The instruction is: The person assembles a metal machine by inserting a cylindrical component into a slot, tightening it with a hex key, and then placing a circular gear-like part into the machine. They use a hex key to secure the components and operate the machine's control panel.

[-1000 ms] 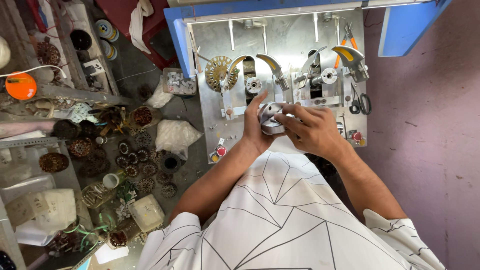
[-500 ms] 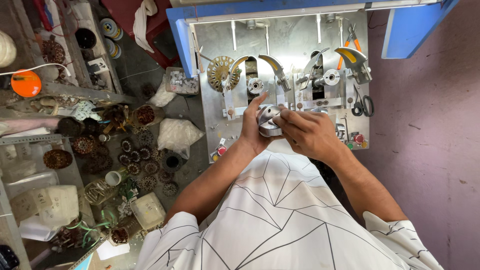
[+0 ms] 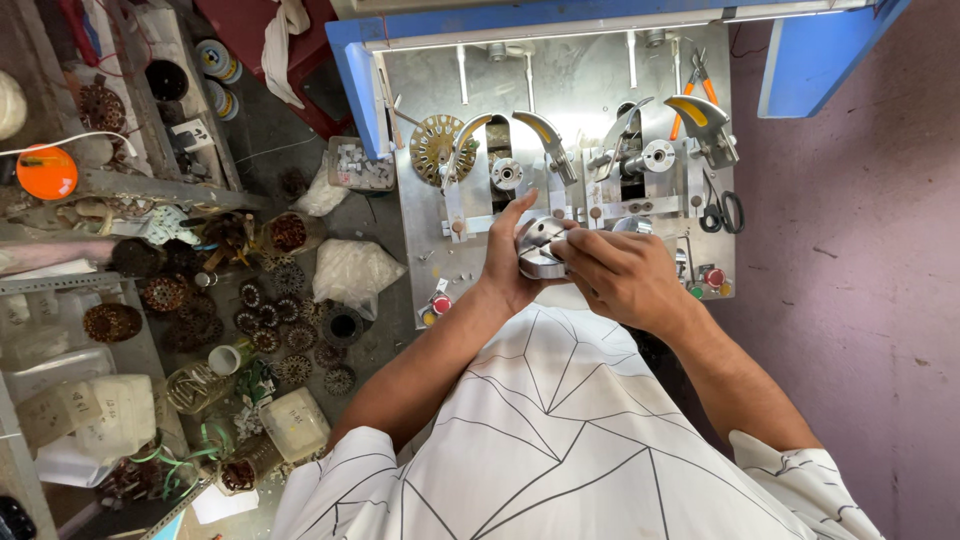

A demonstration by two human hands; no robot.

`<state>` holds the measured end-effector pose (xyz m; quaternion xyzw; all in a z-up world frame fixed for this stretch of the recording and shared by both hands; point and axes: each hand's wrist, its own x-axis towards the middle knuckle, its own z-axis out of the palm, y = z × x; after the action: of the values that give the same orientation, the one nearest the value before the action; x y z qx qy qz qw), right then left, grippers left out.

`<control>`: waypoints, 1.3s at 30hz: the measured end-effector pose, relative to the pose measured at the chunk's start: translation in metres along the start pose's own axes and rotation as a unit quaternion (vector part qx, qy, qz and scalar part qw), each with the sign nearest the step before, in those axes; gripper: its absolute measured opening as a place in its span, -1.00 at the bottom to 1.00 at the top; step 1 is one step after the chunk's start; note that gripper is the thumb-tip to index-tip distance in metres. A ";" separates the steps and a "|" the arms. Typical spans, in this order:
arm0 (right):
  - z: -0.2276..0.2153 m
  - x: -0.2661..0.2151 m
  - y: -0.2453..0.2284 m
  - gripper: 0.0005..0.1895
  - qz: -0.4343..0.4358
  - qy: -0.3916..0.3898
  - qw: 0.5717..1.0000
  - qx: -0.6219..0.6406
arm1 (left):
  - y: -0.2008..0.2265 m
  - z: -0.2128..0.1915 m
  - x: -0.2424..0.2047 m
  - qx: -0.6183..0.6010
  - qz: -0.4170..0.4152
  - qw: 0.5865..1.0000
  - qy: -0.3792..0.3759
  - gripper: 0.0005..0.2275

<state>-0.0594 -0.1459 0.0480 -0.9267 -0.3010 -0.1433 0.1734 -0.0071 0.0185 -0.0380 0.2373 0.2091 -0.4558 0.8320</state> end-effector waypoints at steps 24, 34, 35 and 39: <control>0.005 -0.022 0.002 -0.59 0.034 -0.022 0.999 0.015 | -0.013 -0.003 0.001 0.028 -0.026 0.999 0.016 -0.48; 0.008 -0.026 0.002 -0.60 0.031 -0.017 0.999 0.024 | -0.018 -0.006 0.004 0.028 -0.041 0.998 0.022 -0.52; 0.008 -0.026 0.002 -0.60 0.031 -0.018 0.999 0.022 | -0.017 -0.007 0.003 0.031 -0.037 0.999 0.014 -0.51; 0.010 -0.024 0.001 -0.61 0.034 -0.023 0.999 0.021 | -0.017 -0.006 0.003 0.036 -0.039 0.998 0.030 -0.53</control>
<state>-0.0759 -0.1552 0.0302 -0.9358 -0.2756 -0.1100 0.1903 -0.0210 0.0120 -0.0476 0.2723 0.2263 -0.4877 0.7980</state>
